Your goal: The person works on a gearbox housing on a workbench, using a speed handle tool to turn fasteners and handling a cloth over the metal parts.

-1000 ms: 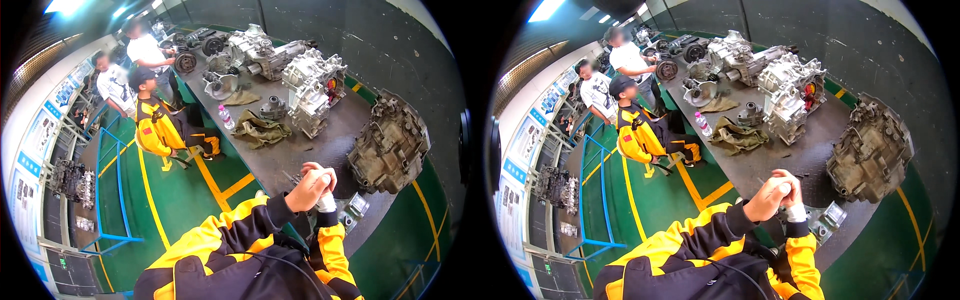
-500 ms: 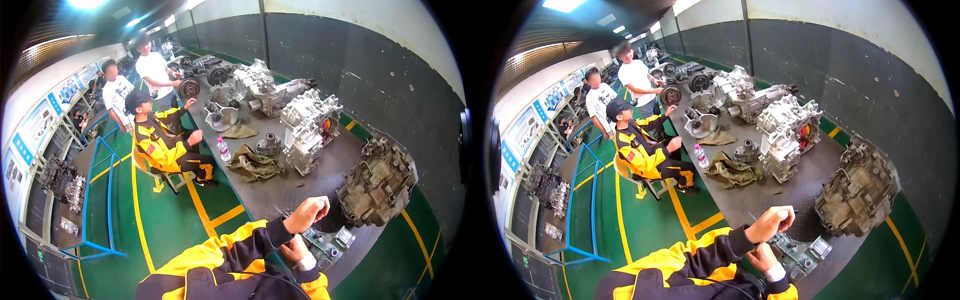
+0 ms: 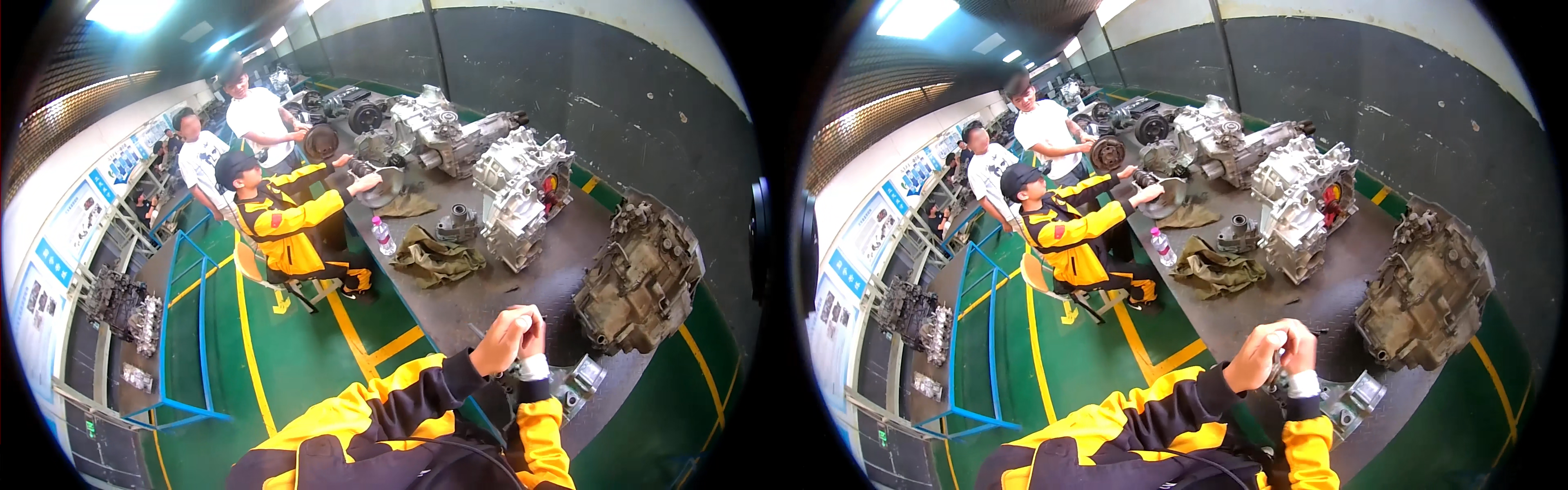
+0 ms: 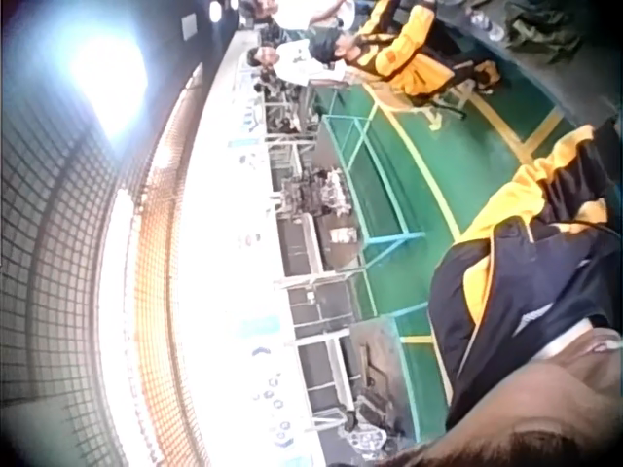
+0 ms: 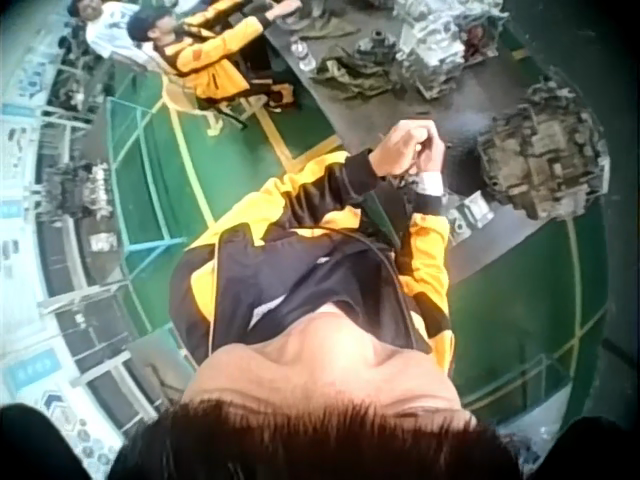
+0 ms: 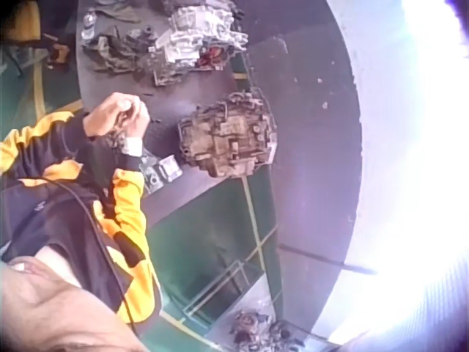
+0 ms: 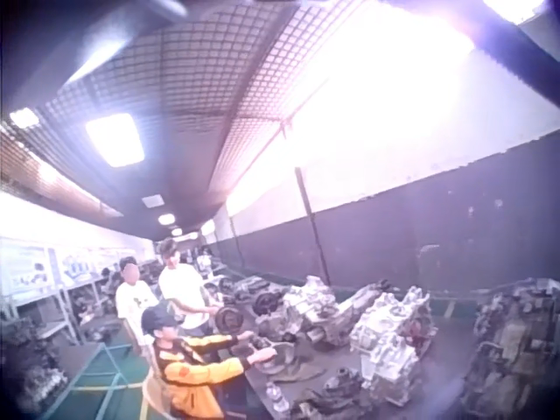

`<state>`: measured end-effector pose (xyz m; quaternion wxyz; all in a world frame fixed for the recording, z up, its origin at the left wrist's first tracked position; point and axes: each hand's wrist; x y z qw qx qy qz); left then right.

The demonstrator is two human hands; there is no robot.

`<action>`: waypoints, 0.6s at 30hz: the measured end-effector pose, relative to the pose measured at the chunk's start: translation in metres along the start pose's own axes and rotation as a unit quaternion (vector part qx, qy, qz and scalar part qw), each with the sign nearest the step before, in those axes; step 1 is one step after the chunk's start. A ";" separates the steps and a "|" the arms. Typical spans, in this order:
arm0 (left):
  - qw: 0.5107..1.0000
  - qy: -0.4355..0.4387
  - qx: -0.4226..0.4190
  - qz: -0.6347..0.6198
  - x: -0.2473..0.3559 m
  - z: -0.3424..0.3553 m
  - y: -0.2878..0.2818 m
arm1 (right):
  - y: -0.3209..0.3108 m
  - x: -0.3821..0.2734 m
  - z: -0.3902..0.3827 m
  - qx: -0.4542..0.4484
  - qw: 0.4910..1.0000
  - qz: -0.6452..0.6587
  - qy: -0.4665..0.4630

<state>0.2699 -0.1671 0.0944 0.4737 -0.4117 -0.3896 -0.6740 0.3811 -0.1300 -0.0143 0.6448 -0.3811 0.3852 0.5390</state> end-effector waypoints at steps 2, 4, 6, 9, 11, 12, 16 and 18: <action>0.999 -0.046 -0.013 -0.010 0.004 0.005 -0.006 | -0.031 0.011 -0.014 0.003 0.994 -0.107 0.035; 0.999 -0.052 -0.014 -0.010 0.003 0.013 -0.011 | -0.043 0.006 -0.043 0.013 0.993 -0.119 -0.014; 0.998 -0.056 -0.021 -0.001 0.002 0.018 -0.013 | -0.043 -0.016 -0.071 -0.004 0.994 -0.106 -0.016; 0.998 -0.034 -0.054 0.013 0.001 0.020 -0.007 | -0.022 -0.039 -0.104 -0.078 0.992 -0.099 -0.019; 0.996 -0.038 -0.080 0.026 0.006 0.017 -0.001 | -0.005 -0.038 -0.105 -0.145 0.984 -0.091 -0.051; 0.995 -0.044 -0.088 0.037 0.008 0.016 0.002 | 0.005 -0.016 -0.102 -0.190 0.971 -0.115 -0.092; 0.994 -0.049 -0.075 0.064 0.020 -0.002 0.015 | 0.030 -0.002 -0.065 -0.169 0.973 -0.084 -0.129; 0.994 -0.055 -0.077 0.060 0.020 -0.009 0.023 | 0.041 0.026 -0.055 -0.031 0.992 -0.046 -0.114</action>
Point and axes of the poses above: each hand's wrist, its own z-axis towards the middle knuckle, its own y-axis out of the palm, x = y × z, and after that the axes turned 6 degrees about x, right-handed
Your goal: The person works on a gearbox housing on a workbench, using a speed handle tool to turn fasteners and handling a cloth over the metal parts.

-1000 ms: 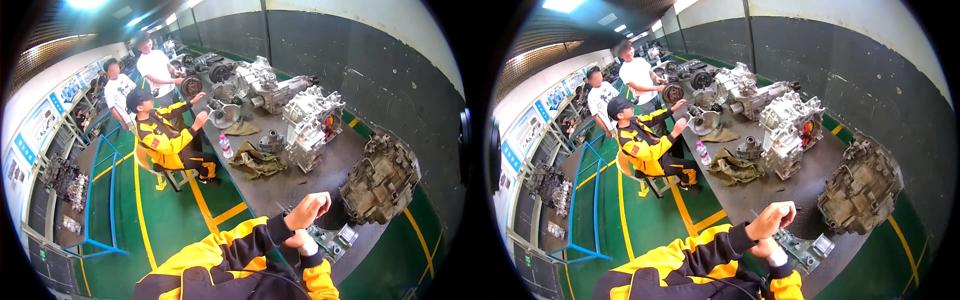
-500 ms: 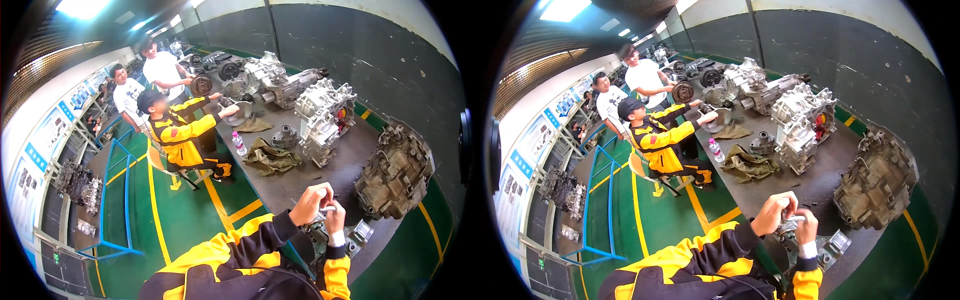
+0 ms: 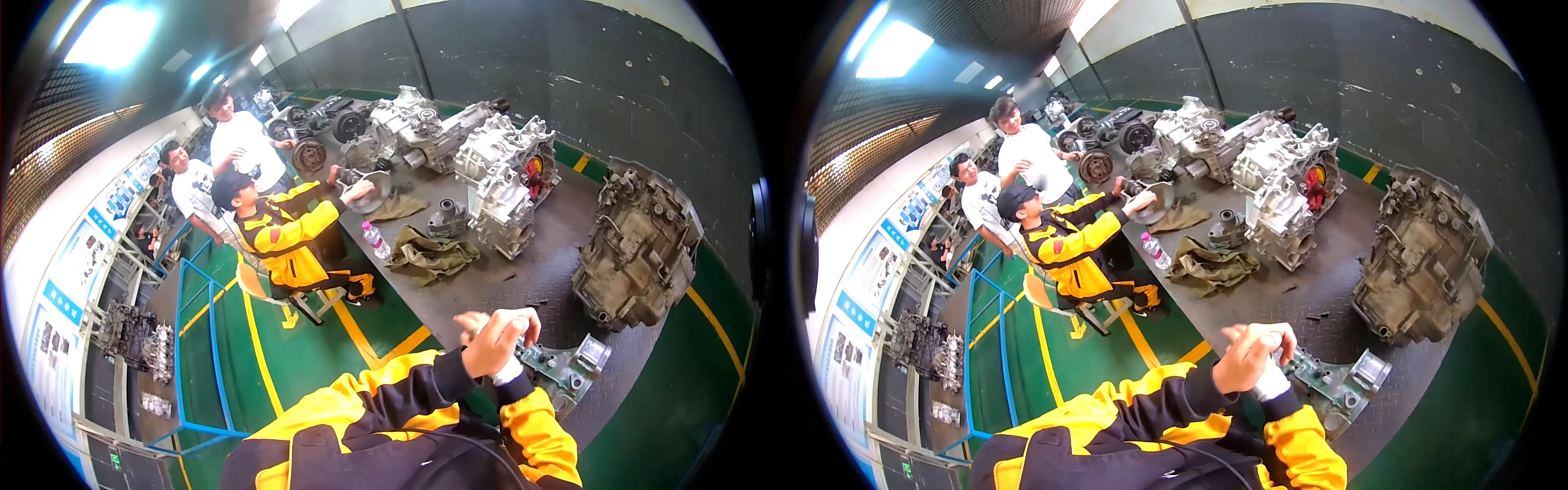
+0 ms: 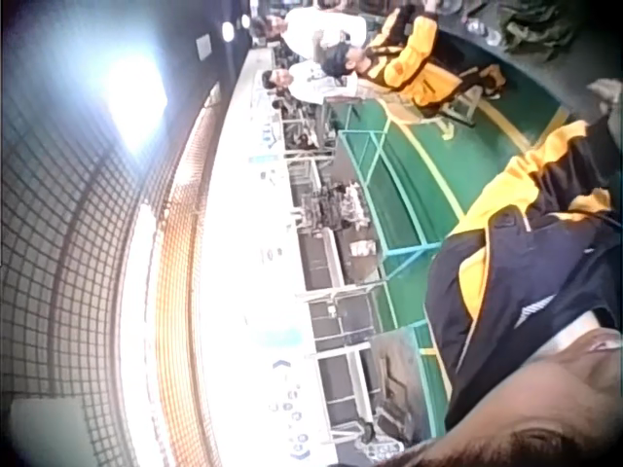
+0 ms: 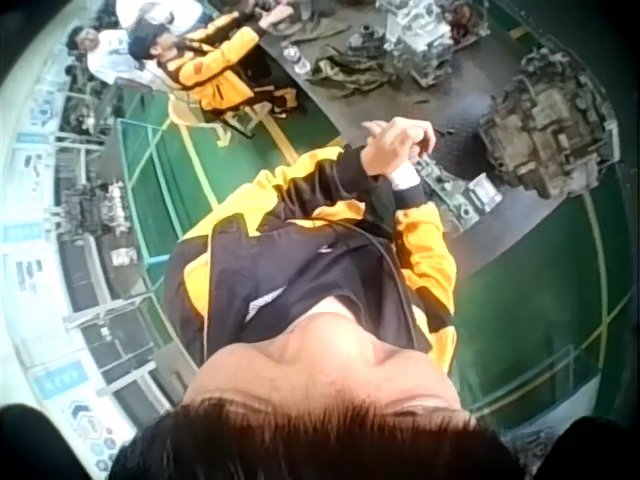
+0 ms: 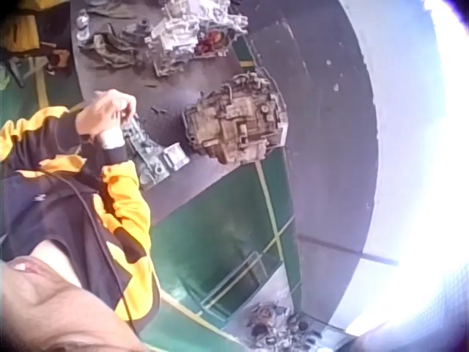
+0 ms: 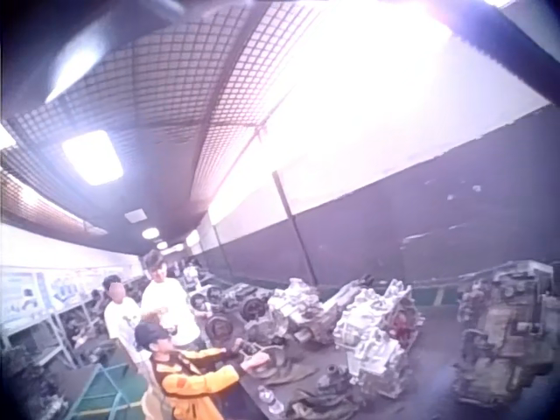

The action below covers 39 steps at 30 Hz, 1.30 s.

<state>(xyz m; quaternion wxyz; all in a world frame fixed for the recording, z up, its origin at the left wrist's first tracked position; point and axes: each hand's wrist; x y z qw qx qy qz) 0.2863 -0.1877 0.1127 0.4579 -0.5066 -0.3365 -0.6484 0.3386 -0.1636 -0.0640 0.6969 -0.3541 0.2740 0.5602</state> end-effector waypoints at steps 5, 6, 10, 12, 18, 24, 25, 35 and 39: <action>0.998 0.054 -0.036 -0.027 -0.015 -0.002 -0.005 | -0.059 0.006 0.042 -0.055 0.995 -0.081 -0.013; 0.999 0.027 -0.017 -0.022 -0.011 -0.002 -0.007 | -0.071 0.016 0.038 -0.032 0.996 -0.079 -0.011; 0.998 0.040 0.037 0.020 -0.013 0.023 -0.031 | -0.100 0.010 0.004 -0.017 0.984 -0.148 0.093; 0.998 0.052 0.024 0.033 -0.013 0.031 -0.038 | -0.098 -0.028 -0.013 -0.025 0.985 -0.112 0.130; 0.998 0.049 -0.032 0.033 -0.013 0.037 -0.016 | -0.058 -0.062 -0.036 -0.147 0.954 -0.263 -0.008; 0.991 0.076 -0.002 0.113 -0.007 0.033 -0.019 | -0.016 -0.045 0.043 -0.013 0.954 -0.282 -0.103; 0.981 0.112 -0.011 0.159 -0.015 0.039 0.000 | -0.028 0.024 0.037 -0.042 0.977 0.021 0.210; 0.981 0.156 0.045 0.109 -0.033 0.034 -0.051 | -0.074 -0.046 -0.044 -0.120 0.924 -0.350 0.091; 0.985 0.152 0.025 0.076 -0.031 0.030 -0.021 | -0.056 -0.063 -0.047 -0.207 0.942 -0.263 0.004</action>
Point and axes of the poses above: each hand's wrist, its own z-axis towards the middle knuckle, its own y-axis out of the palm, x = y × z, and after that the axes turned 6 degrees about x, right-handed
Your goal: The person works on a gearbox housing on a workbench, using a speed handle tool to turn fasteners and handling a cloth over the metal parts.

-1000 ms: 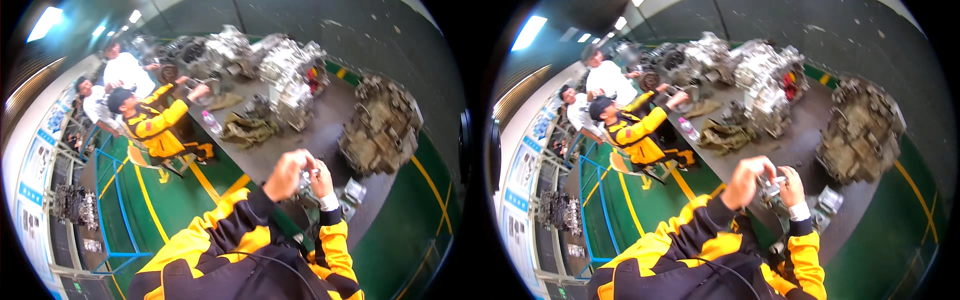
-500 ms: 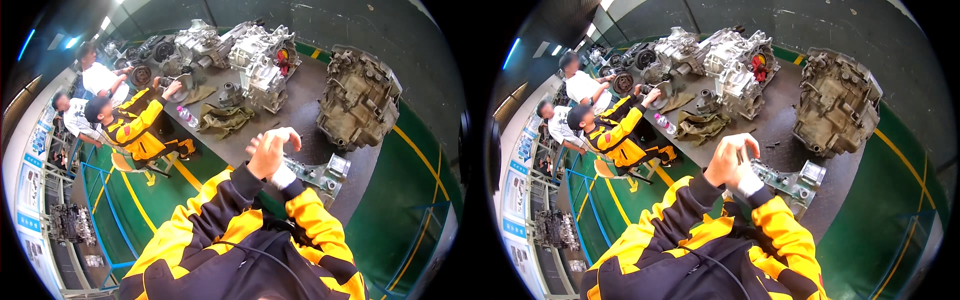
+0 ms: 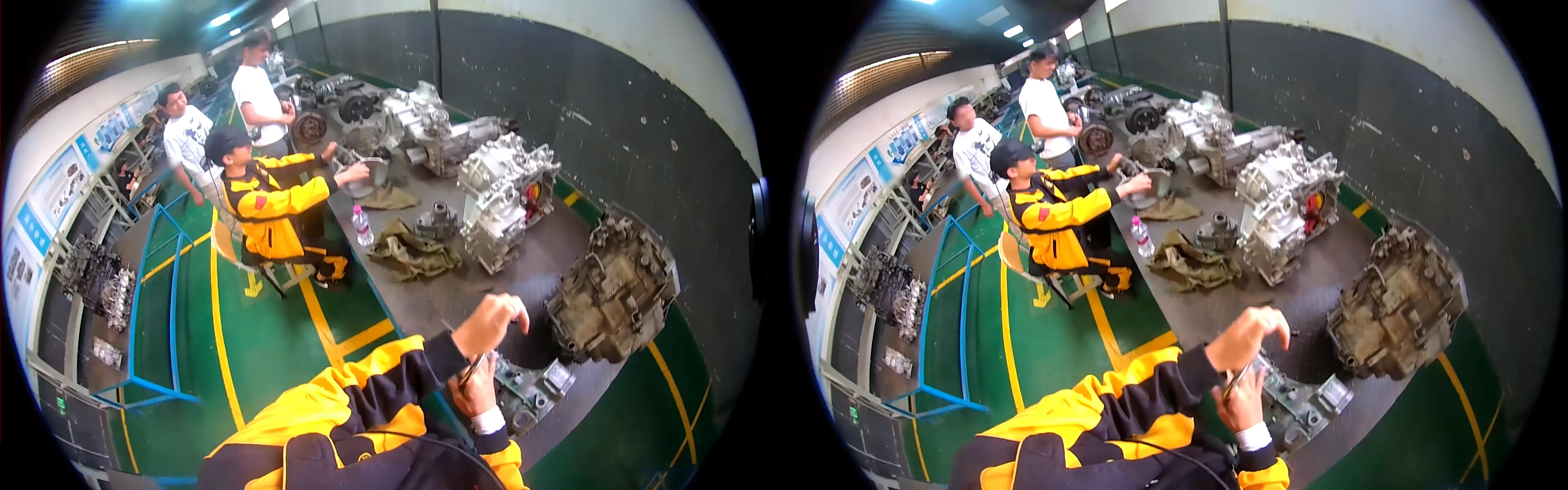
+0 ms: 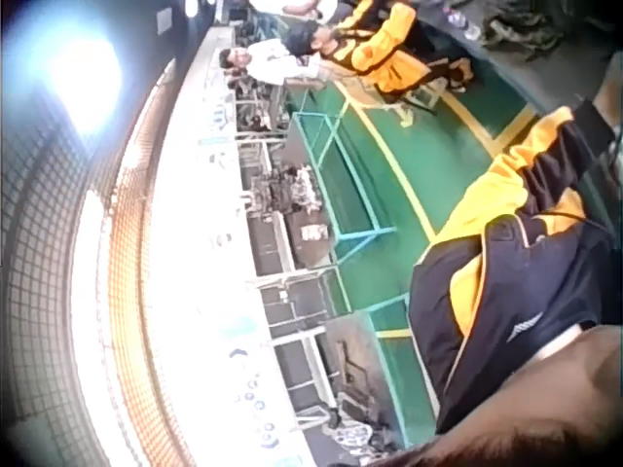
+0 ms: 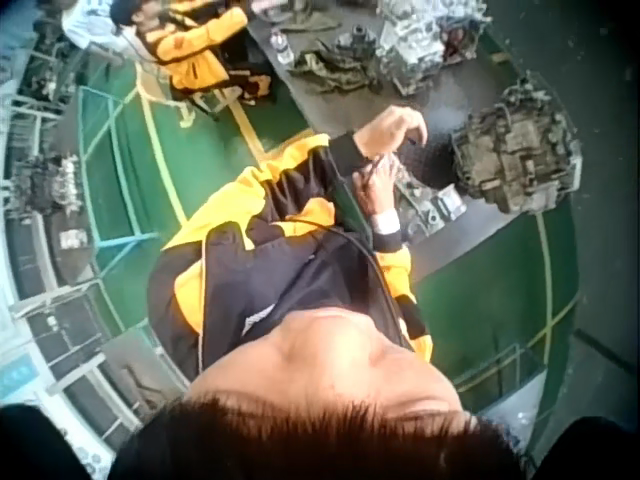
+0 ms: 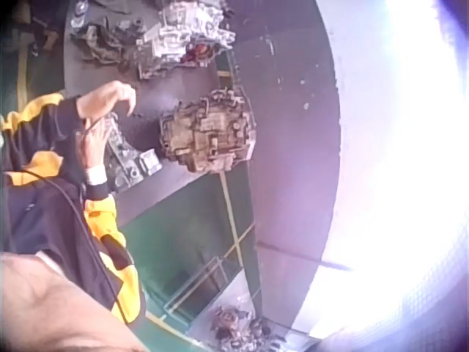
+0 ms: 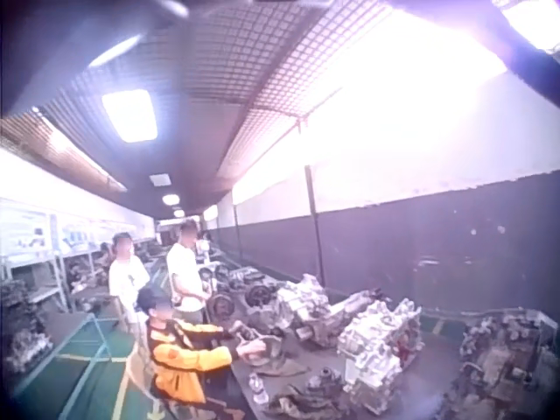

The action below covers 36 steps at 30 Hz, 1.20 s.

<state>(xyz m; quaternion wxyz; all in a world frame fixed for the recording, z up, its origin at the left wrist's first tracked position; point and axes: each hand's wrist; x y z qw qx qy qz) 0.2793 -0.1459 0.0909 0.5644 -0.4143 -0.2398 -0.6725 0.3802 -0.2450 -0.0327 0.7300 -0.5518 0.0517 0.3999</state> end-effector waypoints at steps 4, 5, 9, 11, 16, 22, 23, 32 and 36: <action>0.987 -0.123 -0.092 -0.046 0.007 -0.005 -0.007 | -0.012 -0.029 0.030 0.059 0.757 0.617 0.208; 0.985 -0.128 -0.079 -0.080 0.006 -0.007 -0.014 | -0.005 -0.019 0.035 -0.021 0.726 0.639 0.253; 0.942 -0.330 -0.025 -0.060 -0.084 -0.067 -0.098 | -0.003 -0.017 0.042 -0.108 0.829 0.513 0.196; 0.894 -0.440 0.083 0.014 -0.200 -0.176 -0.151 | -0.005 -0.026 0.047 -0.118 0.838 0.501 0.182; 0.770 -0.512 -0.221 0.308 -0.269 -0.515 -0.154 | -0.007 -0.026 0.047 -0.073 0.818 0.535 0.200; 0.611 -0.712 -0.226 0.261 -0.190 -0.514 -0.139 | -0.005 -0.011 0.041 -0.054 0.801 0.557 0.215; 0.610 -0.712 -0.228 0.263 -0.190 -0.512 -0.139 | -0.010 -0.012 0.042 -0.052 0.799 0.558 0.218; 0.820 -0.361 -0.099 0.433 -0.244 -0.331 -0.111 | -0.009 -0.010 0.045 -0.068 0.798 0.560 0.215; 0.960 -0.260 0.052 0.088 -0.123 -0.086 -0.085 | -0.007 -0.009 0.045 -0.062 0.791 0.575 0.202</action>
Point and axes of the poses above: each hand's wrist, its own z-axis towards the middle knuckle, its own y-axis out of the palm, x = y × z, and after that the axes turned 6 degrees about x, right-handed
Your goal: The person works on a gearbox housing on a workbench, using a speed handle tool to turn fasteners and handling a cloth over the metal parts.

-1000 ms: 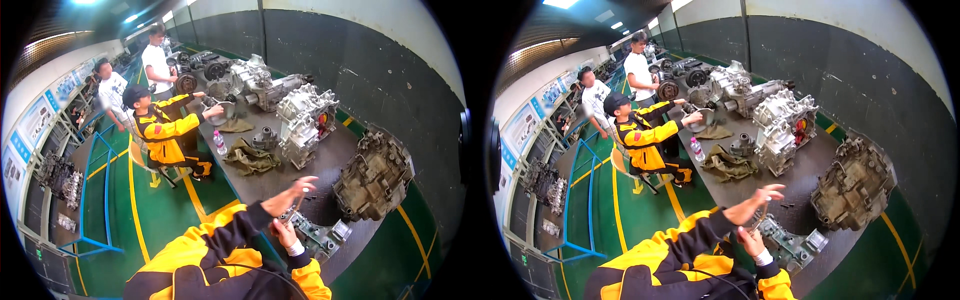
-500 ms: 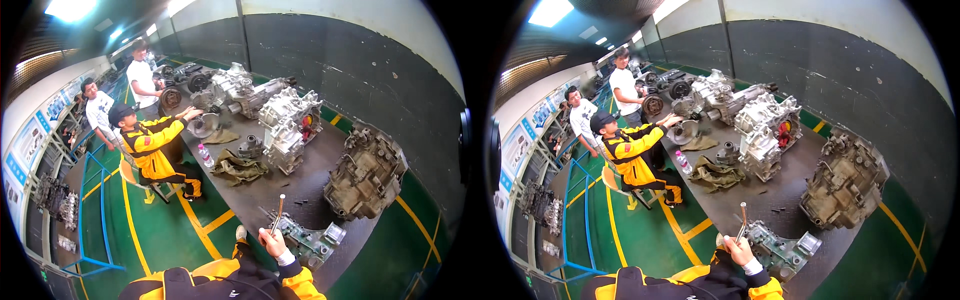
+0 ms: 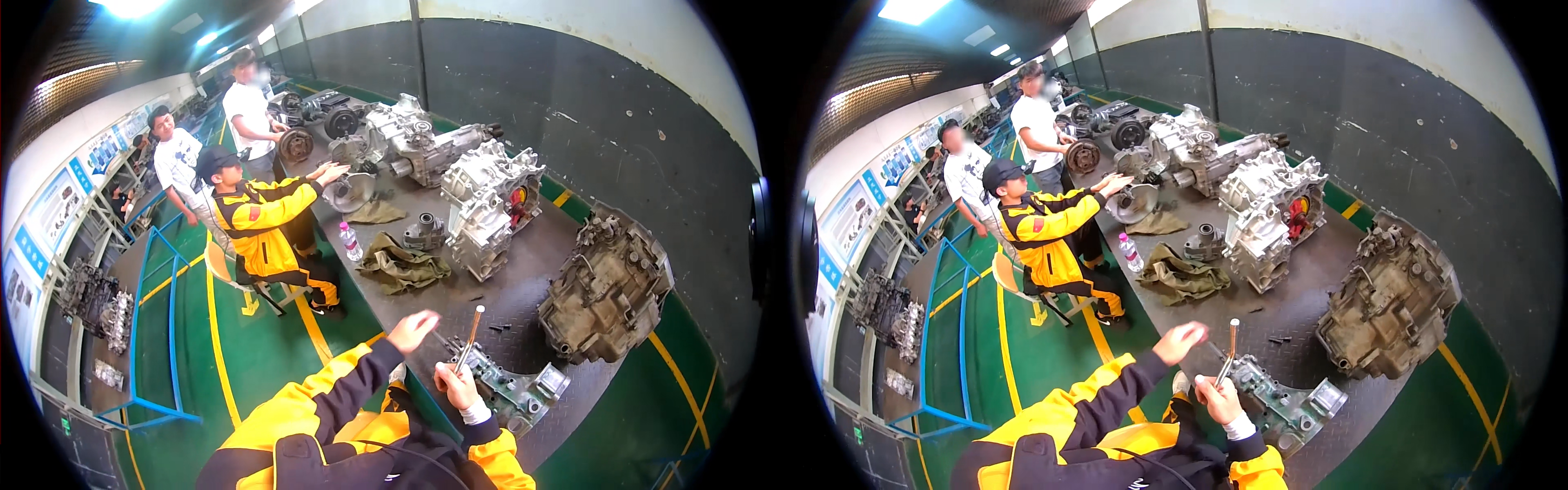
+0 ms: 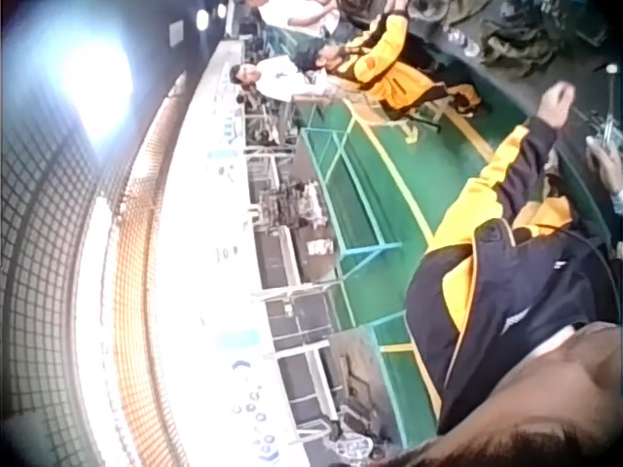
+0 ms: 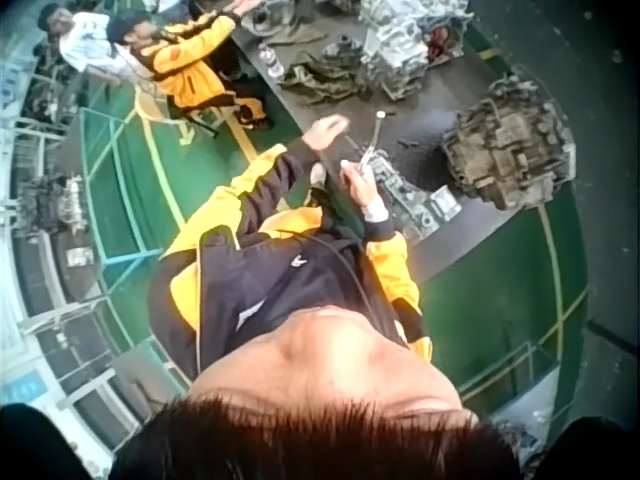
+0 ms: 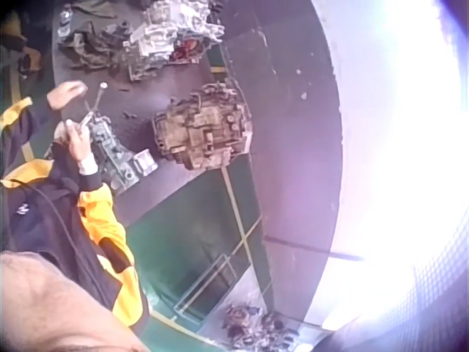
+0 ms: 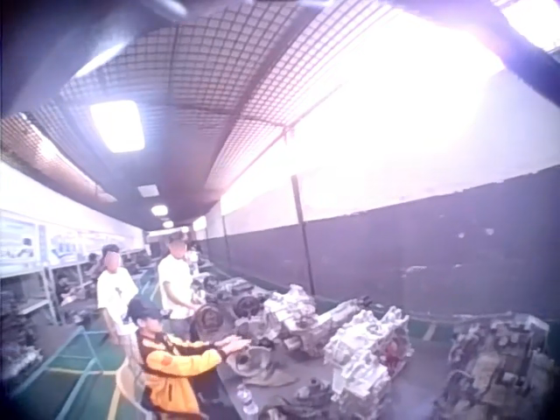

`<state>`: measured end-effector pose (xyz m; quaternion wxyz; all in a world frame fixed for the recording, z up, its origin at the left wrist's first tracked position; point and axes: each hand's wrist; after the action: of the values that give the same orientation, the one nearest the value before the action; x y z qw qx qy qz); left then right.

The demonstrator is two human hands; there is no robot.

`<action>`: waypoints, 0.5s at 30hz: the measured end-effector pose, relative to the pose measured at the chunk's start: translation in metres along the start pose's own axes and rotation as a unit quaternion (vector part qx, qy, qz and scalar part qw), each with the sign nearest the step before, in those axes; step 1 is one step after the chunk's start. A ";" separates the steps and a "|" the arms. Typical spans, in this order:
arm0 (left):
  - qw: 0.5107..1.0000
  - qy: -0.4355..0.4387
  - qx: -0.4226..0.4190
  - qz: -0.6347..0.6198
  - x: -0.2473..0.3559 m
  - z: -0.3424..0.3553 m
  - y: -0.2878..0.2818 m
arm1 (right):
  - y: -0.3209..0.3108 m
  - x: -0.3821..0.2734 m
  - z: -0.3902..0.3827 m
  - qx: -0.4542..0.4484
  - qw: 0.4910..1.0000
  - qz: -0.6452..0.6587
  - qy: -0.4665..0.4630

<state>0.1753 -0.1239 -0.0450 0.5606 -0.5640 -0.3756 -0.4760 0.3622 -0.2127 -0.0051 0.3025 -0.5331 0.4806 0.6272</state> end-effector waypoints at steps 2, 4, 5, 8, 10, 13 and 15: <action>0.978 0.031 -0.048 -0.199 0.094 0.022 0.007 | 0.001 -0.002 0.003 -0.005 1.000 0.007 0.013; 0.962 0.123 -0.089 -0.226 0.162 0.024 0.024 | 0.000 0.002 0.004 -0.005 0.999 0.016 0.046; 0.956 0.107 -0.121 -0.244 0.180 0.017 0.033 | 0.001 0.002 0.006 -0.015 0.998 0.018 0.055; 0.912 0.011 -0.222 -0.345 0.177 0.016 0.049 | 0.016 -0.001 0.005 0.026 0.995 0.070 0.068; 0.962 0.020 -0.105 -0.252 0.179 -0.001 0.071 | 0.024 -0.012 -0.001 0.081 0.988 0.104 0.085; 0.942 0.010 -0.103 -0.318 0.169 -0.007 0.093 | 0.010 -0.005 0.022 0.133 0.989 0.056 -0.020; 0.962 0.034 -0.090 -0.255 0.172 -0.016 0.102 | -0.006 -0.004 0.041 0.181 0.978 0.016 -0.100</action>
<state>0.3163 -0.1679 0.0908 0.3796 -0.4811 -0.4436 -0.6539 0.3533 -0.1724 -0.0039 0.4308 -0.3962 0.5617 0.5848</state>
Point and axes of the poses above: each hand's wrist, its own z-axis towards the middle knuckle, its own y-axis out of the palm, x = y × z, and after that the axes turned 6 degrees about x, right-handed
